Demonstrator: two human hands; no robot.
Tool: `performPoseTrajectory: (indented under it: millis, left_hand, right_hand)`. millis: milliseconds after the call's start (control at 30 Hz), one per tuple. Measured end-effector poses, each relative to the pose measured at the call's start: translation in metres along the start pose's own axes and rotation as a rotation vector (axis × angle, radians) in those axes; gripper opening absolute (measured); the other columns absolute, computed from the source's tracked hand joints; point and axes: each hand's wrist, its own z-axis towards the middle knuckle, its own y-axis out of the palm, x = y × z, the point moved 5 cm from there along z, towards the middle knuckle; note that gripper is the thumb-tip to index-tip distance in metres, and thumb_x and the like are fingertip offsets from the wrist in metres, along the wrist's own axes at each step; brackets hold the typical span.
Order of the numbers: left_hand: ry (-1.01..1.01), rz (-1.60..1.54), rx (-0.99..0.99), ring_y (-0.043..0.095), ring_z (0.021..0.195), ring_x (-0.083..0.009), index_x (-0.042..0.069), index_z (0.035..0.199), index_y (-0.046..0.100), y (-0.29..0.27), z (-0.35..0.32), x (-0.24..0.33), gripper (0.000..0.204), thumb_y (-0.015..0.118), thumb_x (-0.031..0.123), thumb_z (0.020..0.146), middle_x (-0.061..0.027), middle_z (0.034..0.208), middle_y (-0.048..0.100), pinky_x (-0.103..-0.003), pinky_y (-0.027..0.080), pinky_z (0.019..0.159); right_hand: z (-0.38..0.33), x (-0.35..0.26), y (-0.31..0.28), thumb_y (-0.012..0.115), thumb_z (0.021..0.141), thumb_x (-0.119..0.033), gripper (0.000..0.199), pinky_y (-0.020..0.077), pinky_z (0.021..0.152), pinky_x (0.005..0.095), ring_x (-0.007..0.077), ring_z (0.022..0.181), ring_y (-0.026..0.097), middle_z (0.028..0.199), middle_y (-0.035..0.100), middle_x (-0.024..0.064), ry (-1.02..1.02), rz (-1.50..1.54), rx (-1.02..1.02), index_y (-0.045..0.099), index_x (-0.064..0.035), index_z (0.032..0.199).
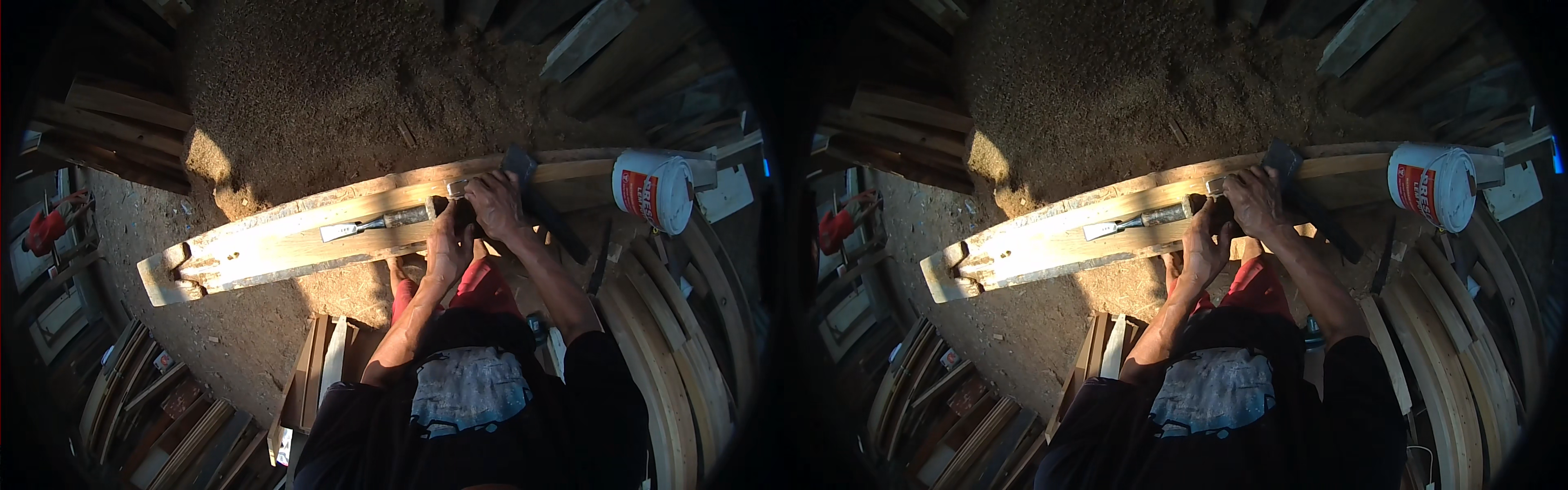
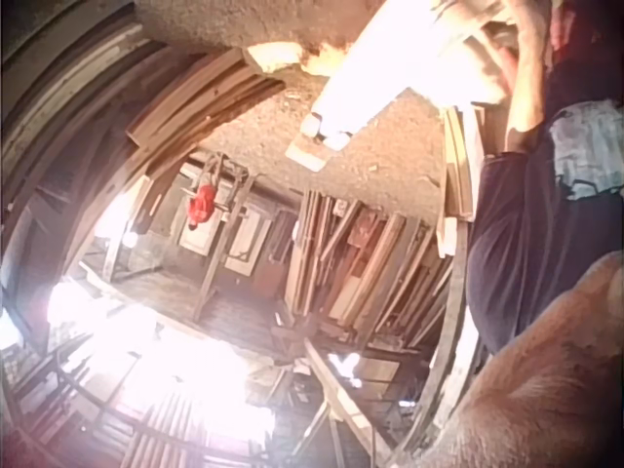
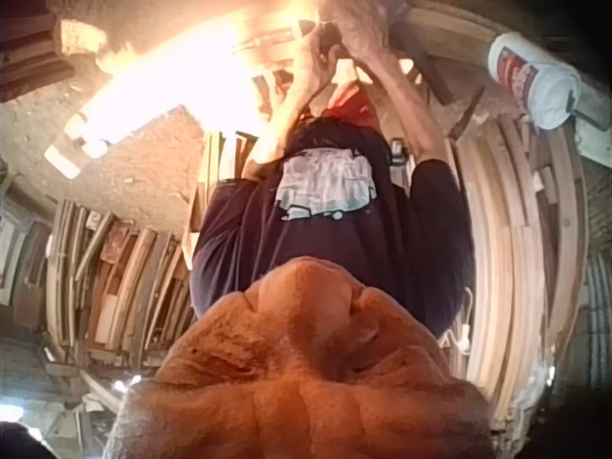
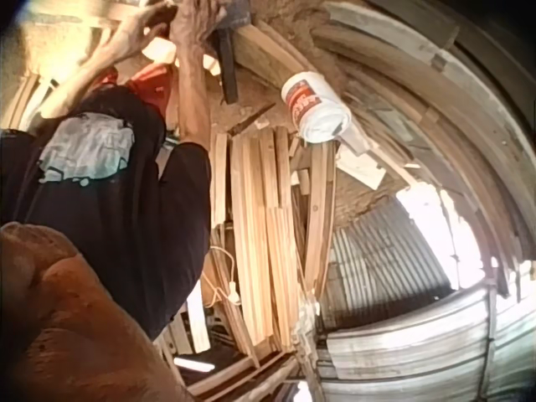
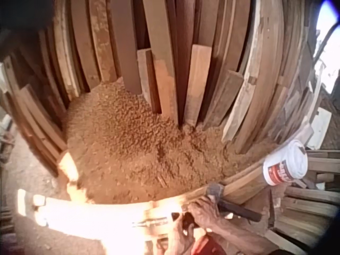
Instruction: The person works on a wooden beam alongside an assistant by fitting small wooden inserts into slots, then chiseling and hammering them into place with a chisel and an axe.
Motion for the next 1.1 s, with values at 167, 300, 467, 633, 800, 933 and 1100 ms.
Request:
performPoseTrajectory:
  millis: [167, 300, 467, 633, 800, 933, 1100]
  left_hand:
    - [-0.013, -0.004, 0.008, 0.071, 0.104, -0.0315, -0.006, 0.143, 0.043, 0.0, 0.002, 0.005, 0.059, 0.065, 0.005, 0.09, -0.0228, 0.114, 0.069, -0.04, 0.057, 0.087]
    - [-0.035, 0.006, 0.008, 0.071, 0.104, -0.0322, -0.006, 0.144, 0.043, 0.0, 0.002, 0.003, 0.059, 0.064, 0.006, 0.091, -0.0237, 0.115, 0.068, -0.04, 0.057, 0.087]
    - [-0.053, 0.064, 0.017, 0.07, 0.102, -0.0357, -0.005, 0.143, 0.044, -0.001, 0.01, 0.006, 0.057, 0.063, 0.009, 0.091, -0.0246, 0.113, 0.068, -0.041, 0.056, 0.085]
    - [-0.037, 0.139, -0.005, 0.065, 0.106, -0.041, -0.005, 0.141, 0.049, -0.005, 0.013, 0.008, 0.053, 0.063, 0.008, 0.091, -0.0266, 0.112, 0.065, -0.045, 0.053, 0.09]
    - [0.03, 0.119, 0.025, 0.063, 0.11, -0.0407, -0.005, 0.141, 0.048, -0.005, 0.011, 0.008, 0.054, 0.063, 0.007, 0.091, -0.0272, 0.115, 0.064, -0.044, 0.052, 0.093]
    - [0.045, 0.105, 0.024, 0.065, 0.109, -0.0392, -0.005, 0.142, 0.047, -0.004, 0.009, 0.006, 0.055, 0.064, 0.006, 0.091, -0.0272, 0.117, 0.065, -0.043, 0.053, 0.093]
    - [0.031, 0.116, -0.101, 0.067, 0.098, -0.0386, -0.003, 0.135, 0.054, -0.015, 0.001, 0.009, 0.049, 0.066, 0.008, 0.089, -0.0233, 0.111, 0.066, -0.042, 0.054, 0.085]
  right_hand:
    - [0.002, 0.004, -0.008, 0.068, 0.088, -0.017, 0.008, 0.0378, 0.088, 0.0443, 0.0268, 0.092, 0.062, 0.084, 0.067, 0.0068, -0.046, 0.102, 0.051, 0.063, -0.0123, 0.092]
    - [0.004, 0.009, -0.008, 0.068, 0.088, -0.02, 0.01, 0.0377, 0.087, 0.0437, 0.0265, 0.092, 0.063, 0.086, 0.068, 0.0076, -0.054, 0.103, 0.03, 0.063, -0.0124, 0.092]
    - [0.005, 0.004, -0.008, 0.069, 0.087, -0.022, 0.012, 0.0377, 0.086, 0.0431, 0.0264, 0.091, 0.062, 0.087, 0.069, 0.0049, -0.076, 0.065, -0.048, 0.063, -0.0127, 0.092]
    - [0.006, 0.008, -0.006, 0.069, 0.086, -0.021, 0.011, 0.0377, 0.087, 0.0436, 0.0268, 0.094, 0.06, 0.087, 0.068, 0.0044, -0.082, 0.049, -0.07, 0.063, -0.0125, 0.091]
    - [0.006, 0.009, -0.001, 0.068, 0.087, -0.021, 0.011, 0.0375, 0.091, 0.0445, 0.0271, 0.097, 0.06, 0.09, 0.068, 0.0054, -0.121, 0.01, -0.097, 0.064, -0.0116, 0.093]
    - [0.01, 0.014, -0.003, 0.065, 0.09, -0.019, 0.011, 0.0364, 0.093, 0.0445, 0.0275, 0.1, 0.058, 0.093, 0.067, 0.0066, -0.142, 0.084, -0.152, 0.065, -0.011, 0.097]
    - [-0.002, 0.016, -0.011, 0.063, 0.092, -0.015, 0.023, 0.0373, 0.097, 0.0456, 0.0296, 0.105, 0.058, 0.102, 0.068, 0.008, -0.116, 0.171, -0.007, 0.065, -0.0106, 0.115]
